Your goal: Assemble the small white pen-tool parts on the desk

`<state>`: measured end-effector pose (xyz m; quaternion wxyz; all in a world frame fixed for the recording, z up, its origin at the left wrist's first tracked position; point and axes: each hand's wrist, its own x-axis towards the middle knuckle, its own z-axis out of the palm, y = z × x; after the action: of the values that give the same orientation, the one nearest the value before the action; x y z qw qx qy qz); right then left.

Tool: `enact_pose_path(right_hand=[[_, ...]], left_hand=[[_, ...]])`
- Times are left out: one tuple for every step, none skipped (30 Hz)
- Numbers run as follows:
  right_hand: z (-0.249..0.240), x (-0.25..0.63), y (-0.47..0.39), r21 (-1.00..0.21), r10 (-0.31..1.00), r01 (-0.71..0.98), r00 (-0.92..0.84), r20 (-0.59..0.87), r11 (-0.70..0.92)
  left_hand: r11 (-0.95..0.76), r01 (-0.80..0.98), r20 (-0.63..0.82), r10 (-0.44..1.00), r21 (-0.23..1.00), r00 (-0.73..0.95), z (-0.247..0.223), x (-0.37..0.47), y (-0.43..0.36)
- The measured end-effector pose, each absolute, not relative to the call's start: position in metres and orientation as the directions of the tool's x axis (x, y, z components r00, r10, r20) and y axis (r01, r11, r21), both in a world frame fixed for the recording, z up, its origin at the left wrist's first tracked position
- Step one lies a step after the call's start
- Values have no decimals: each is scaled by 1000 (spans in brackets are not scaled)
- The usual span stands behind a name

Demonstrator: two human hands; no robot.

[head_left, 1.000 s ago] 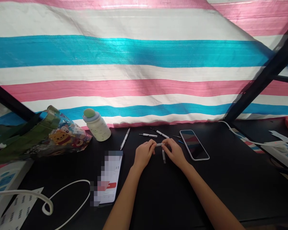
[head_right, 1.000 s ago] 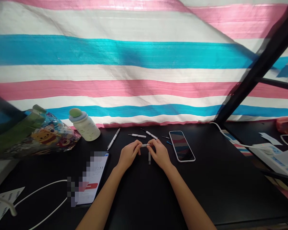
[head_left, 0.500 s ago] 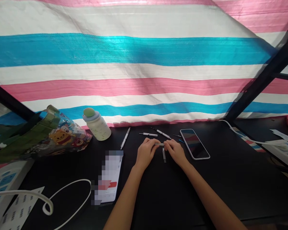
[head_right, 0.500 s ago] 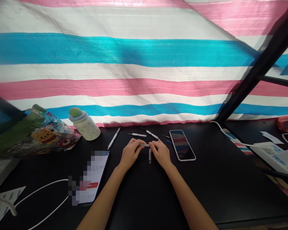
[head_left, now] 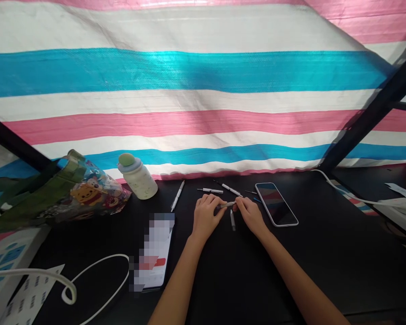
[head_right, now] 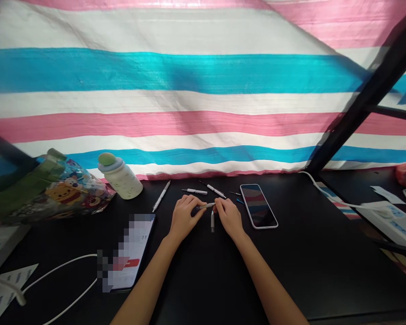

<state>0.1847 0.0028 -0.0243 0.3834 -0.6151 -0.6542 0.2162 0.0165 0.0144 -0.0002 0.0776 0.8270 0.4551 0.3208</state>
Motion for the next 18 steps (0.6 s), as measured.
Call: enact_pose_path(right_hand=[[-22,185,2,-732,969,663,43,241,153],[-20,185,1,-709,967,688,43,252,154],[-18,185,0,-685,963,711,44,265,156],[-17,184,-1,-661,959,733,45,281,160],[-16,184,-2,-638,954,752,40,296,166],[-15,183,-3,-616,951,768,31,306,173],[-15,183,-4,-596,951,783,19,309,178],[-16,182,-4,-579,953,796,5,303,179],[-16,181,-5,-565,957,806,-9,289,178],[-18,180,-5,-555,962,812,-27,271,179],[-19,180,-5,-547,967,817,-50,251,184],[-20,179,-6,-539,970,820,-77,230,193],[-21,178,-6,-531,972,823,-104,211,204],[-22,178,-6,-522,972,826,-125,197,212],[-23,178,-6,-512,973,831,-138,186,216],[-24,178,-6,-504,973,837,-144,178,216],[-24,177,-6,-496,974,842,-145,173,213],[-24,177,-6,-493,975,844,-144,171,211]], left_hand=[[-553,728,434,817,405,380,0,16,14],[-534,750,408,831,391,379,0,16,14],[-518,767,383,842,379,379,0,16,14],[-505,779,363,851,371,379,0,15,13],[-497,786,347,858,367,380,0,15,13],[-494,789,333,861,365,384,-1,15,13],[-495,788,321,862,366,392,-1,15,13],[-498,785,307,862,369,403,-2,15,13],[-501,781,291,862,374,414,-2,15,12],[-502,777,274,864,380,423,-3,16,12],[-501,774,256,865,386,432,-3,16,12],[-501,771,239,865,393,441,-3,16,11],[-504,766,224,864,399,452,-3,16,11],[-511,758,213,859,404,466,-3,16,11],[-524,747,205,851,409,484,-3,16,11],[-540,734,202,840,412,504,-4,16,11],[-554,723,204,830,412,519,-4,16,12],[-565,717,210,823,409,528,-4,16,12]])
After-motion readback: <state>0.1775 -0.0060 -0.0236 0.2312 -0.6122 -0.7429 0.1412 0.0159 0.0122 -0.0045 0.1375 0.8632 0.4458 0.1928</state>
